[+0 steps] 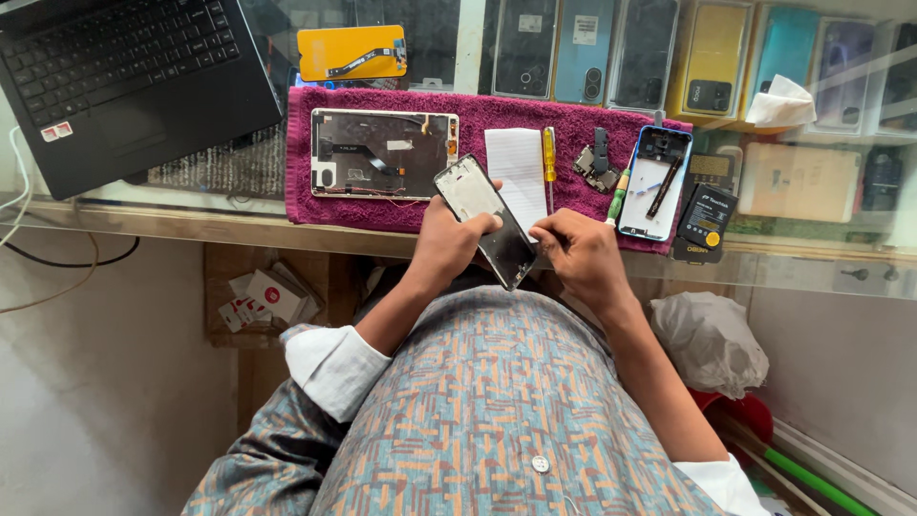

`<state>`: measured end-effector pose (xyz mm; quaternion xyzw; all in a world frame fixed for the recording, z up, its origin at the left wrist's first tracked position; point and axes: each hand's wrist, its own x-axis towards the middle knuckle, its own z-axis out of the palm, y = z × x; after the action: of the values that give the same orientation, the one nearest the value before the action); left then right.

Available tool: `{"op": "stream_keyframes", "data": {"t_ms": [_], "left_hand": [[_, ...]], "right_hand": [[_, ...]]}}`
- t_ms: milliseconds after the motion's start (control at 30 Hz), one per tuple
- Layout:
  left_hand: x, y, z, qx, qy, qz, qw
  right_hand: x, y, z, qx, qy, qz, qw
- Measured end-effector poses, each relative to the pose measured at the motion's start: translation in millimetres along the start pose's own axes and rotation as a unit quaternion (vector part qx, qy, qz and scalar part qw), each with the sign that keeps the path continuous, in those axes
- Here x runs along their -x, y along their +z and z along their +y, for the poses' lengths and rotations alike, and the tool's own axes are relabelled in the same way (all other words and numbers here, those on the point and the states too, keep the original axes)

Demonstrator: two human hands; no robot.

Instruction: The person holds a disassembled smartphone frame and uses a pry tool to scrape old adhesive and residue from the frame's edges, working around the perimeter. They periodically turn the phone over and continue scraping along different sides, with a detached screen assembly and small parts laid out on a towel on the counter.

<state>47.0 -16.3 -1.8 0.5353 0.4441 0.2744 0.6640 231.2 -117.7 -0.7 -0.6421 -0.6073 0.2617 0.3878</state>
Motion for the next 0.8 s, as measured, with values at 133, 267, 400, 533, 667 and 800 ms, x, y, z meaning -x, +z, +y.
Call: {"op": "stream_keyframes", "data": {"t_ms": [133, 267, 400, 533, 667, 800], "left_hand": [[2, -1, -2, 0.023, -0.006, 0.0, 1.0], [0, -1, -1, 0.08, -0.027, -0.004, 0.996], [-1, -3, 2, 0.174, -0.084, -0.03, 0.981], [0, -3, 5, 0.205, -0.108, -0.042, 0.972], [2, 1, 7, 0.201, -0.119, -0.048, 0.971], [3, 3, 7, 0.153, -0.089, -0.052, 0.983]], "right_hand": [[3, -12, -5, 0.01, 0.025, 0.007, 1.0], [14, -29, -4, -0.007, 0.118, -0.031, 0.993], [42, -61, 4, 0.091, 0.234, -0.144, 0.957], [62, -74, 10, 0.168, 0.209, -0.235, 0.934], [51, -44, 12, -0.062, 0.214, -0.03, 0.974], [35, -8, 11, -0.325, 0.263, -0.054, 0.907]]}}
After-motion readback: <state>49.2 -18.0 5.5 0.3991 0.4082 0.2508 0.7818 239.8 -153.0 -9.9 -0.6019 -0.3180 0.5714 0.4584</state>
